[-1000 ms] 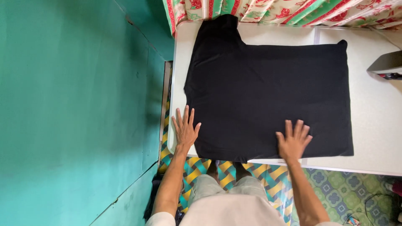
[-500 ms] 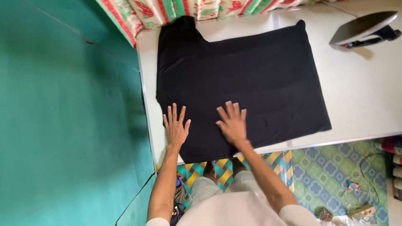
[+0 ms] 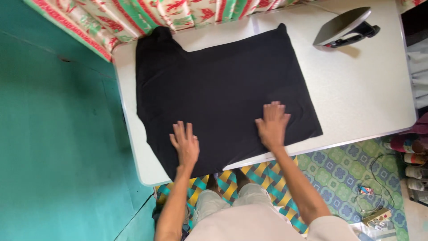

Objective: The person picks up a black t-shirt from the floor and places it on a white table. They repeatedly smooth and adjust the shirt by hand to flatten it, preparing it for ironing. An iron is visible on the table but is not used during the clip.

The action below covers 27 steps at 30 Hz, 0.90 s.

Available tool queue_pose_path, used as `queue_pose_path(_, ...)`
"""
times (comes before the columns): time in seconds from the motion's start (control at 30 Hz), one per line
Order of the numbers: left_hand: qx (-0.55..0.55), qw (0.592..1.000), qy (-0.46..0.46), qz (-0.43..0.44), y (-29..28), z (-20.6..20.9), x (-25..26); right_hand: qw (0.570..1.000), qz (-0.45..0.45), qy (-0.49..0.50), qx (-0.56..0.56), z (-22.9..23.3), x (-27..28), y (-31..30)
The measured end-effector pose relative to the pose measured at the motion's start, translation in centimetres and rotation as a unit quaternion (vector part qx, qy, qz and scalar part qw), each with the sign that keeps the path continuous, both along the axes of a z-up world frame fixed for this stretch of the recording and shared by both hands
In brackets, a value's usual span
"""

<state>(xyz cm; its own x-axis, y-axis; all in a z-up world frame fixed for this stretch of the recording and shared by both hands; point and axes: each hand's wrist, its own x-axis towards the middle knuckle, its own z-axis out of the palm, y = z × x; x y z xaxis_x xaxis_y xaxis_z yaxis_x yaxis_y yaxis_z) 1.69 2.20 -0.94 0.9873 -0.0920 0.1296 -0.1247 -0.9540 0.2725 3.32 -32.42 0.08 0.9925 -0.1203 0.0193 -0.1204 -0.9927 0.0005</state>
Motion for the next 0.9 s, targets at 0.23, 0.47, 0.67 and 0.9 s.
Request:
queue_pose_path(0.23, 0.031, 0.993, 0.061, -0.096, -6.4, 0.9, -1.9, 0.995, 0.063, 0.058, 0.059, -0.7, -0.8, -2.4)
queue_pose_path(0.47, 0.065, 0.996, 0.056, -0.028, -8.1, 1.0, -2.1, 0.988, -0.112, 0.081, 0.061, -0.6, -3.3, -17.2)
queue_pose_path(0.67, 0.001, 0.999, 0.037, -0.022, -12.5, 0.6, -2.2, 0.99, -0.102, 0.049, 0.088, 0.0, -5.8, -18.0)
queue_pose_path(0.9, 0.042, 0.995, 0.063, -0.065, -12.6, 1.9, -5.7, 0.996, -0.008, 0.058, 0.06, 0.3, -8.2, -18.9)
